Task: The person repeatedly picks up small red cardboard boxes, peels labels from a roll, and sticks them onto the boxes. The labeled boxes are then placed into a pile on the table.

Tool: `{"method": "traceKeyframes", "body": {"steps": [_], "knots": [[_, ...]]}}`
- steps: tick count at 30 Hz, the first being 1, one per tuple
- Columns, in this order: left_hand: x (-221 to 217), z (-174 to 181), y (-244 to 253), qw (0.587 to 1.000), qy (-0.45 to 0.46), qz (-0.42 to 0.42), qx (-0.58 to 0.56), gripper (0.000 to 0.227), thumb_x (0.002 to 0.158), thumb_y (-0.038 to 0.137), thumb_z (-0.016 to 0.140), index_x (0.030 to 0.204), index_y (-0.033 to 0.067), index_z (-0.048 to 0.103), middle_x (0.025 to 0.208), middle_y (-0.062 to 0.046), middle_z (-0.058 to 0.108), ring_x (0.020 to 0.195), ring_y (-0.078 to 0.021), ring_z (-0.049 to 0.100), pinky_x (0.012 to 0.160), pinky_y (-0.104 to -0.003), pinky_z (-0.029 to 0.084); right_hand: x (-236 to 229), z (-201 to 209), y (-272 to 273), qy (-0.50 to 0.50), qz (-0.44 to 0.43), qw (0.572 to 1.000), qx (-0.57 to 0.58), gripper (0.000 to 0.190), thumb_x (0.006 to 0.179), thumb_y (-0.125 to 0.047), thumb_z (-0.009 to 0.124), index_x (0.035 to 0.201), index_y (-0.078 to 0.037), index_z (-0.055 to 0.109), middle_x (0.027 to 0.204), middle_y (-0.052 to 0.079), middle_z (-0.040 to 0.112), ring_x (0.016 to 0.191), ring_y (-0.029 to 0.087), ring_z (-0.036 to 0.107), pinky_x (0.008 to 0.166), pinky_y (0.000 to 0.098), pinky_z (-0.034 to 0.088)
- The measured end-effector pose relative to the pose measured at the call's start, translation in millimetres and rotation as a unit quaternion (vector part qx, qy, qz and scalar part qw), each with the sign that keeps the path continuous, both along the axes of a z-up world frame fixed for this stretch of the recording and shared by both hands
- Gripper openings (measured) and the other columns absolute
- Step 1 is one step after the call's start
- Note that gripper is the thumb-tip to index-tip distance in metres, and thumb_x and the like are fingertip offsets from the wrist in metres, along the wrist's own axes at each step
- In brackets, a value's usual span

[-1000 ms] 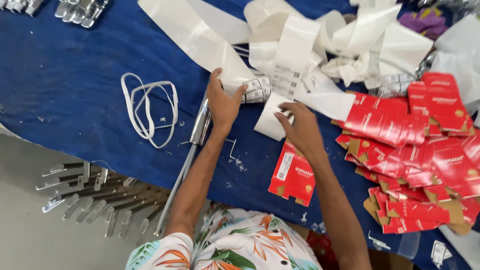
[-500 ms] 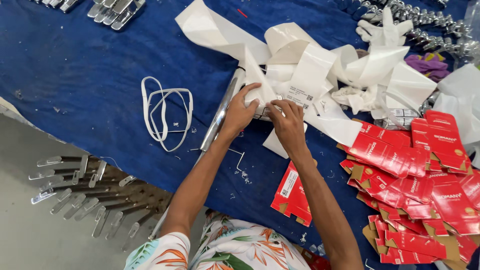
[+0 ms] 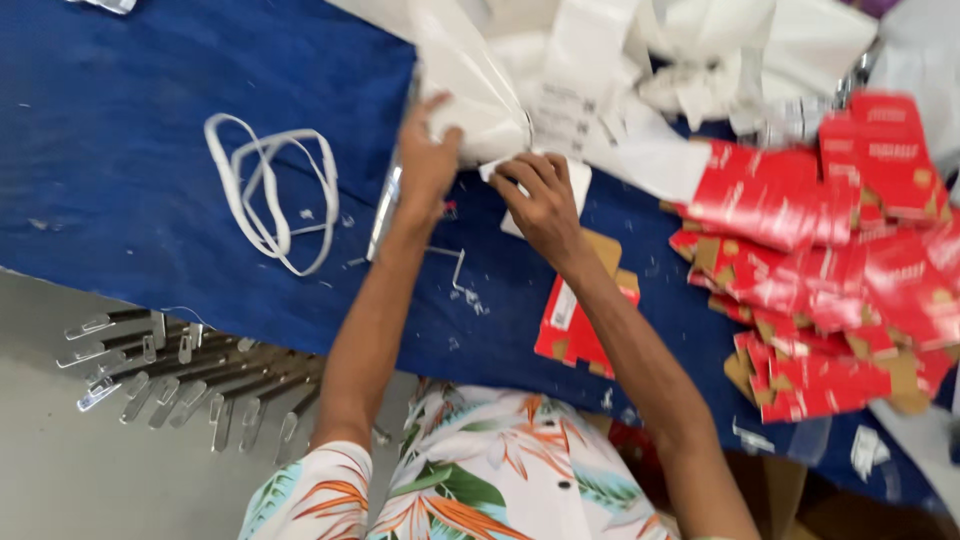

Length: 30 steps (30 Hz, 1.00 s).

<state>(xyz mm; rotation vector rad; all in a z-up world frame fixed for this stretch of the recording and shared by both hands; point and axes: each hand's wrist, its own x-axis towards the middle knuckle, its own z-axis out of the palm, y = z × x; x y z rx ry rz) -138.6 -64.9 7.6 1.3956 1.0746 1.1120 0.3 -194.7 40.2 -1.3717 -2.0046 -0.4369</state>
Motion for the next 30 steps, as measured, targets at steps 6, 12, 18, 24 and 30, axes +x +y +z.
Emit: {"method": "traceKeyframes", "body": {"steps": [6,12,18,24,30], "knots": [[-7.8,11.4,-77.0,0.895,0.232,0.181,0.334,0.049,0.096,0.014,0.074,0.137,-0.0028,0.054,0.130,-0.025,0.057,0.127,-0.0386,0.049,0.112,-0.049,0.034,53.0,25.6,-72.0,0.420,-0.020,0.890,-0.174,0.014,0.093,-0.005,0.080,0.105,-0.003,0.074,0.099,0.007,0.073,0.090,0.014,0.069,0.080,0.0283,0.056],[32.4,-16.0,-196.4,0.869,0.283,-0.250,0.321,0.051,0.095,0.030,0.067,0.134,-0.0008,0.056,0.144,-0.019,0.053,0.139,-0.0350,0.046,0.110,-0.050,0.034,123.7,19.5,-124.1,0.509,-0.198,0.726,-0.418,0.065,0.083,-0.001,0.079,0.143,-0.009,0.058,0.082,0.007,0.071,0.076,0.009,0.064,0.069,0.0257,0.049],[38.8,-44.5,-212.1,0.829,0.357,-0.246,0.354,0.072,0.094,0.047,0.065,0.143,-0.0035,0.050,0.146,-0.019,0.049,0.141,-0.0324,0.040,0.110,-0.053,0.032,129.1,-12.7,-120.8,0.481,-0.175,0.729,-0.454,0.058,0.085,-0.005,0.078,0.135,-0.006,0.048,0.081,0.007,0.073,0.077,0.011,0.066,0.069,0.0271,0.050],[43.1,-48.8,-199.3,0.853,0.321,-0.264,0.315,0.083,0.086,0.055,0.072,0.142,-0.0014,0.047,0.144,-0.017,0.048,0.138,-0.0311,0.041,0.110,-0.051,0.032,132.9,-21.6,-92.9,0.339,-0.170,0.780,-0.498,0.047,0.086,-0.012,0.081,0.124,-0.006,0.053,0.085,0.008,0.075,0.078,0.015,0.069,0.071,0.0306,0.051],[53.3,-44.2,-183.9,0.854,0.307,-0.281,0.311,0.097,0.070,0.062,0.078,0.138,0.0002,0.047,0.122,-0.015,0.051,0.119,-0.0327,0.046,0.102,-0.049,0.036,139.9,-29.2,-82.8,0.342,-0.144,0.750,-0.547,0.045,0.084,-0.014,0.080,0.121,-0.005,0.055,0.086,0.011,0.075,0.080,0.018,0.072,0.070,0.0337,0.055]]}}
